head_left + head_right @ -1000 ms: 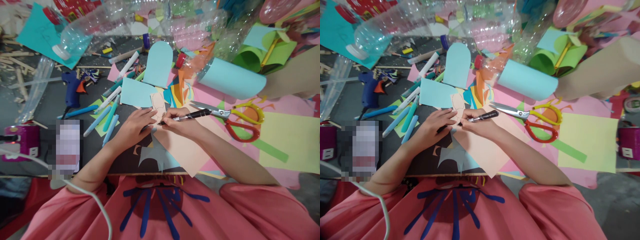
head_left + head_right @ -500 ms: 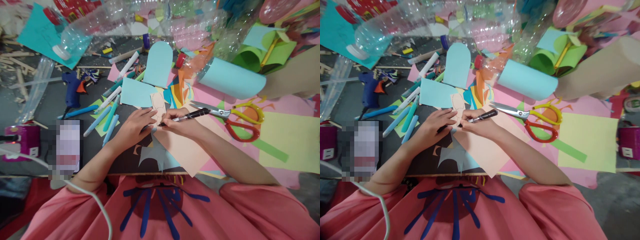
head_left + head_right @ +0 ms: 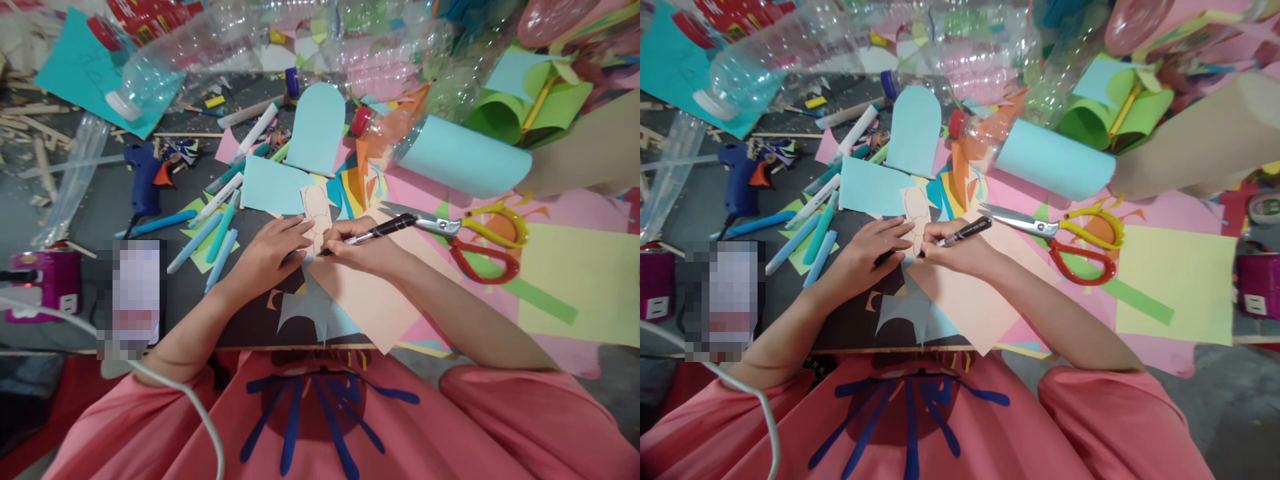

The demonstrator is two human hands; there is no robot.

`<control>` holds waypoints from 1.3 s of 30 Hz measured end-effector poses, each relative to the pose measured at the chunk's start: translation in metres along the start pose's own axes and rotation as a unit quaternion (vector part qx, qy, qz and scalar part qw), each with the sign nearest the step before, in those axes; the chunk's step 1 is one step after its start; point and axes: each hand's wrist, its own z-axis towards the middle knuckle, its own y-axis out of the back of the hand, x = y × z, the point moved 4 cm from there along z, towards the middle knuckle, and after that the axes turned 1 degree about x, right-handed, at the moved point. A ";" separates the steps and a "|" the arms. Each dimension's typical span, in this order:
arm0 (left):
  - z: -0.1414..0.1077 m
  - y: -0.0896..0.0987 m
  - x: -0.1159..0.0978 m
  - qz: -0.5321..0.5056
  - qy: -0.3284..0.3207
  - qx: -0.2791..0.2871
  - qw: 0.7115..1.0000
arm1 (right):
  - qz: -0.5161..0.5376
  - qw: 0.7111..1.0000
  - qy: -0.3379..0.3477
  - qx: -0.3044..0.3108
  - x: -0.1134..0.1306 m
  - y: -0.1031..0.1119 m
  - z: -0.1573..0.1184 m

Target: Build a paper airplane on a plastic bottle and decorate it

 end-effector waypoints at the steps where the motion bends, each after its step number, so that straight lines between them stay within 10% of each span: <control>1: 0.000 0.000 0.000 -0.001 0.001 0.001 1.000 | -0.004 1.000 0.001 -0.005 0.000 0.000 0.000; 23: -0.001 0.000 0.001 0.004 -0.002 0.000 1.000 | 0.091 0.995 0.014 0.043 0.002 0.003 0.002; 31: -0.001 0.001 0.000 0.037 -0.011 0.008 0.999 | 0.249 0.964 0.010 -0.094 -0.004 0.015 0.005; 39: 0.000 0.002 -0.003 0.100 -0.034 -0.002 0.994 | 0.160 0.979 0.038 -0.121 -0.002 0.010 0.000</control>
